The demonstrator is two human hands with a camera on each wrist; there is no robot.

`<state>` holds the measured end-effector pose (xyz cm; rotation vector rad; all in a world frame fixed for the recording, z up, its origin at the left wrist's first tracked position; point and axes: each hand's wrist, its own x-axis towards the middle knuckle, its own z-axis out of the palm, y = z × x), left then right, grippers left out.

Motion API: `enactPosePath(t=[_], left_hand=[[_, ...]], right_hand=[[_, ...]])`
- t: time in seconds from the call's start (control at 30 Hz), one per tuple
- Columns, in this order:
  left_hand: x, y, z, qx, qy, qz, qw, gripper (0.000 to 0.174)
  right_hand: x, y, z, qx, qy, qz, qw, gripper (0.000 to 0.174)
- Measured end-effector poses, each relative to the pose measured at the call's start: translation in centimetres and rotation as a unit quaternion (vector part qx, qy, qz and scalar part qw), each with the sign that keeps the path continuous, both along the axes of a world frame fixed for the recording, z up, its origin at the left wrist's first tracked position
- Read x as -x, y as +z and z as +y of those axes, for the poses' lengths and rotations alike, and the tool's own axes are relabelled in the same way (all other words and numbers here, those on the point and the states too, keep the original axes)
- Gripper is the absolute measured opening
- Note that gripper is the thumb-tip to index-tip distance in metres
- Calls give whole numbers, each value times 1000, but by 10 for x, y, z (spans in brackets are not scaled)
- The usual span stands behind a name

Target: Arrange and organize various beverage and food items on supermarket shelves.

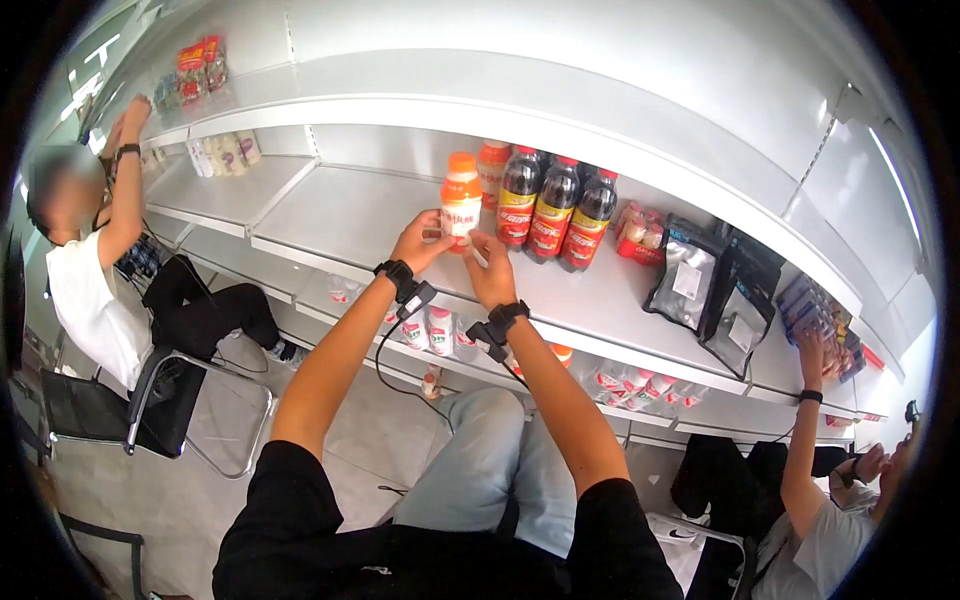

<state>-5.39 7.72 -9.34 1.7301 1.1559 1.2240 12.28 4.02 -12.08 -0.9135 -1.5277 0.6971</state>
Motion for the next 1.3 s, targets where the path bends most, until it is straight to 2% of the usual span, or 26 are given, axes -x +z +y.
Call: enactPosePath(t=[0.03, 0.13, 0.33, 0.37, 0.6, 0.83, 0.93, 1.03, 1.17, 1.23, 1.3], left_hand=[[-2, -2, 6, -6, 11, -3, 1000, 57], [-12, -7, 30, -17, 37, -15, 999, 57], [-38, -24, 69, -7, 37, -59, 998, 51], [-42, -27, 75, -9, 39, -62, 997, 51], [-53, -27, 84, 19, 6, -110, 994, 51], [-52, -32, 86, 11, 48, -57, 997, 52], [-56, -37, 88, -22, 62, -60, 996, 52], [-62, -25, 84, 6, 94, -21, 995, 52], [-65, -13, 82, 26, 114, 6, 993, 51], [-68, -20, 95, -11, 142, -8, 990, 50], [-67, -19, 99, -2, 133, -4, 991, 51]], right_hand=[[1, -4, 2, -22, 12, -7, 1000, 48], [2, 6, -10, 91, 37, 4, 995, 50], [-2, 0, -14, 85, 66, 9, 994, 45], [-1, -1, -15, 76, 63, 21, 995, 40], [2, 13, -24, 95, 79, 47, 991, 33], [4, 12, -25, 62, 19, 50, 997, 31], [2, 11, -27, 58, 25, 55, 997, 29], [3, 14, -29, 104, 43, 92, 989, 29], [2, 18, -30, 98, 56, 81, 990, 27], [5, 8, -24, 56, 36, 93, 993, 27], [6, 0, -19, 25, 21, 100, 994, 26]])
